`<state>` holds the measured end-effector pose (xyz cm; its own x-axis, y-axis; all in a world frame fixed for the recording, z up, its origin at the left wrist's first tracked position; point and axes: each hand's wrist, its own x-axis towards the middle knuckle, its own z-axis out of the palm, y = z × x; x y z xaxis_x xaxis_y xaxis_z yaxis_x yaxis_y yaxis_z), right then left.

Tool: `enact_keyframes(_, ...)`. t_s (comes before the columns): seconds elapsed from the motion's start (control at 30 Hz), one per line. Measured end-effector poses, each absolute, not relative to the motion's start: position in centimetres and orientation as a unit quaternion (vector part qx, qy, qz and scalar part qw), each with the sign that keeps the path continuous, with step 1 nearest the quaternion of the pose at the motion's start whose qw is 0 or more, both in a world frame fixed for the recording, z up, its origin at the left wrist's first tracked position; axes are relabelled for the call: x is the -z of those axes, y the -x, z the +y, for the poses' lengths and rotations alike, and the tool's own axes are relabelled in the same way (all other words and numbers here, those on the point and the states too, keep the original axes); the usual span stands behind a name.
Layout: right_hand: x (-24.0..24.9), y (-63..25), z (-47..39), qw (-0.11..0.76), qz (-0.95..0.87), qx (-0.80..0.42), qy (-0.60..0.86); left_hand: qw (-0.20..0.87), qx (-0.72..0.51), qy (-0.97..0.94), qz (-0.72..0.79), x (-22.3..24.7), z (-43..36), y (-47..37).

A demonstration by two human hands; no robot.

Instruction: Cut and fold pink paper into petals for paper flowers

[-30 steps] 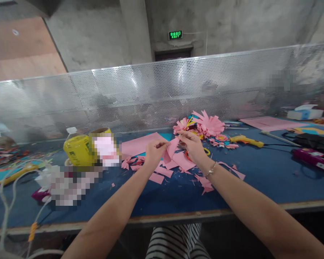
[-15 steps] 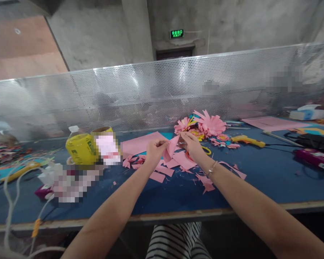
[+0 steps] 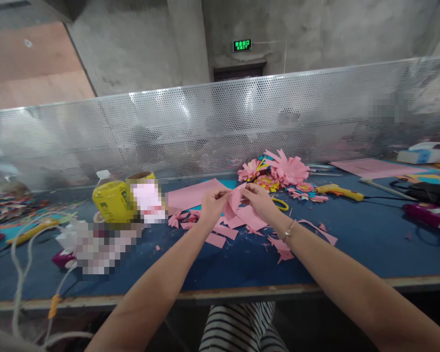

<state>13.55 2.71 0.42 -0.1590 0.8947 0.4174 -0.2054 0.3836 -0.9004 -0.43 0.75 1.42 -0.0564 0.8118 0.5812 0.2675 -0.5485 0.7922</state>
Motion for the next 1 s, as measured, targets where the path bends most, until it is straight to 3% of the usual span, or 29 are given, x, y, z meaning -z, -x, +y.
enact_keyframes(0.47,0.0,-13.0,2.6,0.571,-0.641,-0.436,0.27,0.255,-0.62,-0.616,0.414,-1.1,1.0,0.4)
enact_keyframes(0.67,0.1,-12.8,2.2,0.493,-0.662,-0.494,0.274,0.274,-0.648,-0.578,0.413,-1.0,1.4,0.6)
enact_keyframes(1.0,0.1,-13.3,1.9,0.426,-0.721,-0.465,0.286,0.276,-0.674,-0.56,0.396,-1.1,2.1,1.1)
